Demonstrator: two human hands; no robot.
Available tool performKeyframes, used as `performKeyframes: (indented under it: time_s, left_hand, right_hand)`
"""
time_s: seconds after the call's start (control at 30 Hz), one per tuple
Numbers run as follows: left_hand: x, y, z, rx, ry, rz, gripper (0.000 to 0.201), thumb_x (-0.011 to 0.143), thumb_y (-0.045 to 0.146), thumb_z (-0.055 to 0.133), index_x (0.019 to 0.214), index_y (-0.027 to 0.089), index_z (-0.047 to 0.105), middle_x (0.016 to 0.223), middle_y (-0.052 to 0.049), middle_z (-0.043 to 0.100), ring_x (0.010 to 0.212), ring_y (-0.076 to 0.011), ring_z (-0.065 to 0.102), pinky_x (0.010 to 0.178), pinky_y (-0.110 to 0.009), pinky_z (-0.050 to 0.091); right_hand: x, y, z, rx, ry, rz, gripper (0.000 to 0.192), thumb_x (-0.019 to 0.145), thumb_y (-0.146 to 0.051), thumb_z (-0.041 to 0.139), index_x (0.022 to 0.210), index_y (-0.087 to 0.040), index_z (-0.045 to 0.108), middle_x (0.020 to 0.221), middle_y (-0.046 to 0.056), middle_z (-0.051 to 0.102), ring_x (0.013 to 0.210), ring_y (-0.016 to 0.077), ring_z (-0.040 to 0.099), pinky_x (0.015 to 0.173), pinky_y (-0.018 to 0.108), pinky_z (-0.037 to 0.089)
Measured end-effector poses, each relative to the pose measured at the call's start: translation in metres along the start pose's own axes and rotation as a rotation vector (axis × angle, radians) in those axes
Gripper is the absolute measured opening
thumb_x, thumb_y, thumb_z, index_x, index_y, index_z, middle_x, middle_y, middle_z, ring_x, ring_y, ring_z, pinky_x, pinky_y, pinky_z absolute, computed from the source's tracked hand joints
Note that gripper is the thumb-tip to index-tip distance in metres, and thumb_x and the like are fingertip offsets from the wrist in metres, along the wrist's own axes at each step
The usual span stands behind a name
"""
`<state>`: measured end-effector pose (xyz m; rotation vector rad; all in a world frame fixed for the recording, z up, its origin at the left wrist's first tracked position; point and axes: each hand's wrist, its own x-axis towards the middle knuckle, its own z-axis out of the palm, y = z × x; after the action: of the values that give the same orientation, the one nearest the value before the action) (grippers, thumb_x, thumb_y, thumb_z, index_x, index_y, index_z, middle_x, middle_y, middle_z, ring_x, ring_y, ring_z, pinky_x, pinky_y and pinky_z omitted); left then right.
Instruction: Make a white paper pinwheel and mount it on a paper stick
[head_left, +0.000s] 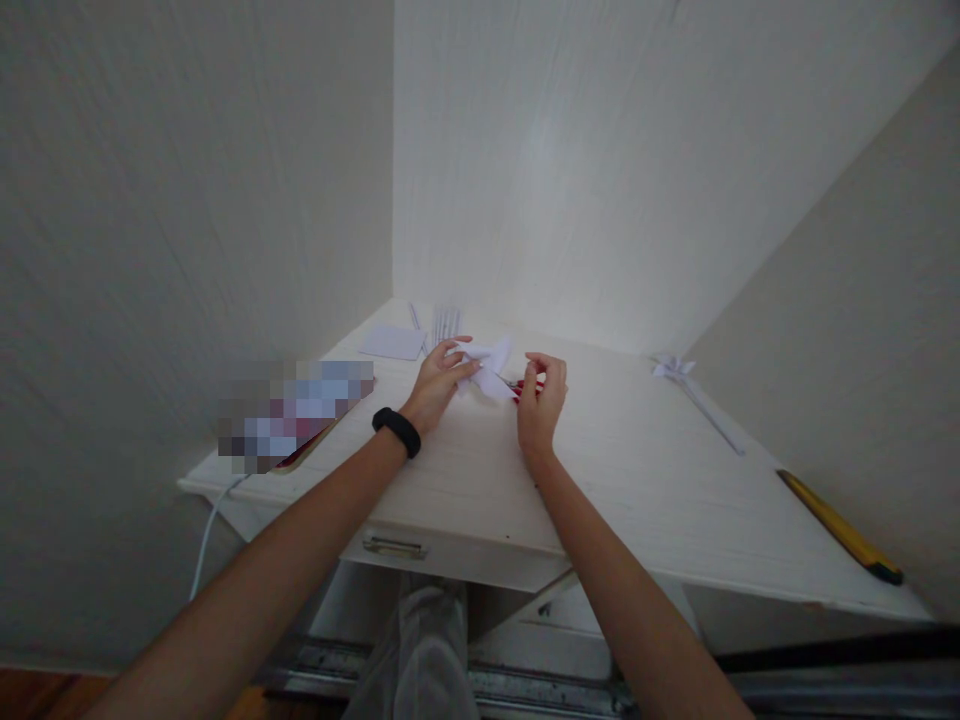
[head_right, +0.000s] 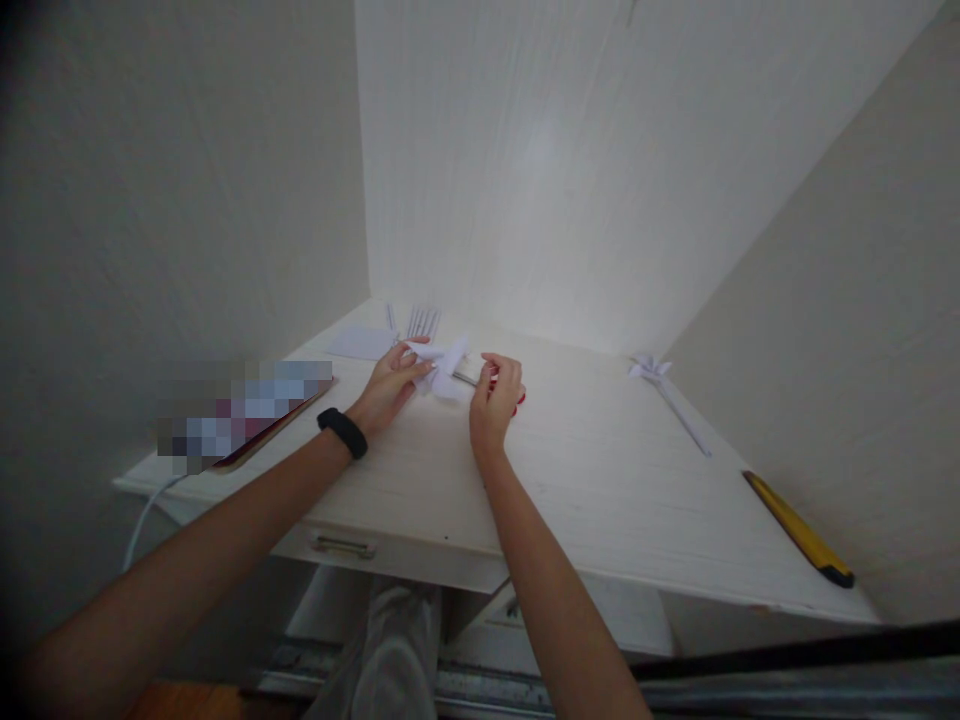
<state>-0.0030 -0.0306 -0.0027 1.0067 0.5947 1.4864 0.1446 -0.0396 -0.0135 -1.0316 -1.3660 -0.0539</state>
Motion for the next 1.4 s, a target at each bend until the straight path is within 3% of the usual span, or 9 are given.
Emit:
performKeyframes:
  time_s: [0.17,0.37,0.57,0.8,1.1,1.27,1.4]
  left_hand:
    - [0.002,-0.003,-0.002,-0.059,-0.074,-0.039,0.046,0.061,0.015,0.075,0.103,0.019,0.056,0.091,-0.002,0.066,0.085,-0.0125,0.062,0.083,-0.027,0.045]
    - [0.0,-0.005,-0.002,-0.006,-0.124,-0.066,0.045,0.063,0.015,0.074,0.105,0.019,0.056,0.095,-0.004,0.066,0.086,-0.0135,0.062,0.084,-0.029,0.045]
    - [-0.002,-0.005,0.0,-0.007,-0.132,-0.084,0.045,0.062,0.013,0.074,0.103,0.018,0.058,0.096,-0.004,0.066,0.087,-0.0137,0.062,0.082,-0.028,0.046]
    - [0.001,-0.007,-0.001,-0.008,-0.186,-0.104,0.043,0.064,0.017,0.073,0.106,0.018,0.06,0.096,-0.005,0.066,0.088,-0.0144,0.062,0.08,-0.028,0.046]
    - [-0.005,-0.001,0.003,0.038,-0.2,-0.106,0.047,0.063,0.019,0.076,0.106,0.019,0.059,0.105,-0.008,0.065,0.095,-0.0165,0.061,0.086,-0.031,0.044]
    - [0.0,-0.003,-0.004,0.079,-0.042,-0.053,0.046,0.068,0.031,0.073,0.11,0.022,0.056,0.111,-0.008,0.063,0.099,-0.0173,0.06,0.087,-0.033,0.044]
    - [0.003,-0.004,-0.008,0.036,0.077,-0.078,0.034,0.071,0.04,0.069,0.098,0.021,0.059,0.115,-0.008,0.061,0.101,-0.0189,0.06,0.086,-0.033,0.045]
  right_hand:
    - [-0.001,0.006,0.011,0.245,-0.276,0.055,0.011,0.081,-0.025,0.051,0.086,-0.019,0.059,0.091,0.005,0.058,0.087,0.0181,0.053,0.078,0.031,0.042]
    - [-0.001,0.013,0.016,0.663,-0.435,0.428,0.014,0.071,-0.03,0.059,0.081,-0.021,0.063,0.082,0.002,0.064,0.079,0.0182,0.056,0.072,0.029,0.044]
    - [-0.002,0.01,0.016,0.896,-0.489,0.663,0.022,0.064,-0.027,0.064,0.085,-0.021,0.067,0.089,0.002,0.069,0.079,0.0169,0.058,0.071,0.028,0.044]
    - [0.001,0.003,0.013,0.946,-0.515,0.735,0.019,0.064,-0.024,0.061,0.082,-0.022,0.066,0.085,0.001,0.07,0.076,0.0159,0.06,0.066,0.026,0.046]
    - [0.001,-0.003,0.011,0.956,-0.566,0.776,0.022,0.062,-0.025,0.066,0.084,-0.023,0.064,0.084,0.002,0.071,0.088,0.0213,0.063,0.074,0.035,0.05]
    - [0.001,0.009,0.012,1.014,-0.53,0.729,0.028,0.061,-0.02,0.066,0.089,-0.025,0.064,0.088,0.001,0.071,0.086,0.0194,0.063,0.073,0.032,0.05]
    - [0.002,0.016,0.012,1.044,-0.434,0.758,0.028,0.06,-0.02,0.066,0.088,-0.026,0.063,0.088,0.001,0.071,0.085,0.0189,0.063,0.072,0.031,0.05]
